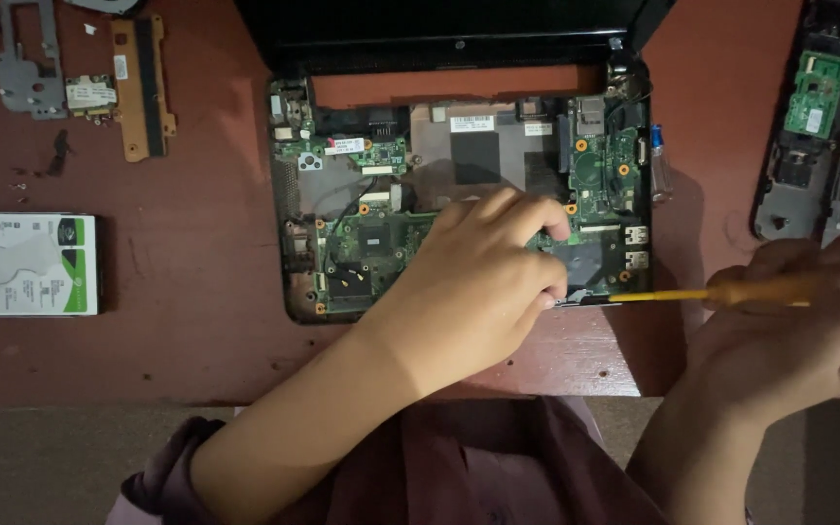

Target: The person uses a yellow-handled screwdriver to loosen and remove screws from the motherboard area of a disassembled laptop. They place removed screws on the table and continue working on different sections of the motherboard throughout the clip.

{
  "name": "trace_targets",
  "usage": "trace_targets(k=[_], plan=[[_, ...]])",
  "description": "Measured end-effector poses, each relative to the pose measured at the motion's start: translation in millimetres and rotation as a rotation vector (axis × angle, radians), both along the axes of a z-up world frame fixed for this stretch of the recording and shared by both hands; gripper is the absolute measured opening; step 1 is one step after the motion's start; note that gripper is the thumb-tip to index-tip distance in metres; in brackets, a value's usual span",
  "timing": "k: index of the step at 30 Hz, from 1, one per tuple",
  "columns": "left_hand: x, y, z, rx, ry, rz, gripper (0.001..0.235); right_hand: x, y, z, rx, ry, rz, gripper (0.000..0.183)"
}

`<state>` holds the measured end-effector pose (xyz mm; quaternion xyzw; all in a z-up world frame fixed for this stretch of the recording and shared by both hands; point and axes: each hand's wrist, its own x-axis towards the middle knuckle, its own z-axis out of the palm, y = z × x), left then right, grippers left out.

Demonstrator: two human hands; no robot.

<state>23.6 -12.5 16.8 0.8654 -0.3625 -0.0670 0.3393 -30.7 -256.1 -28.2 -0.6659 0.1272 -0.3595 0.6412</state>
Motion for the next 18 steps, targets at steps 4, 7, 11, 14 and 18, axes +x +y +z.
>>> trace_targets(k=[4,7,11,14,18], plan=[[0.3,0.2,-0.9,-0.014,-0.004,-0.002,0.013,-0.5,-4.6,-5.6,0.016,-0.048,0.055,0.014],[-0.1,0.1,-1.3,-0.017,-0.031,0.008,0.012,0.4,-4.2,-5.2,-0.039,-0.067,0.083,0.015],[-0.5,-0.8,-2.4,-0.014,-0.063,0.018,0.009,-6.8,-21.8,-26.9,0.059,-0.128,0.105,0.022],[-1.6,-4.0,-4.1,0.033,-0.102,0.032,0.019,-0.7,-13.6,-17.9,0.000,-0.116,0.086,0.017],[-5.2,-10.4,-4.2,0.042,-0.114,0.060,0.014,-1.3,-12.4,-14.6,-0.112,-0.124,0.161,0.018]])
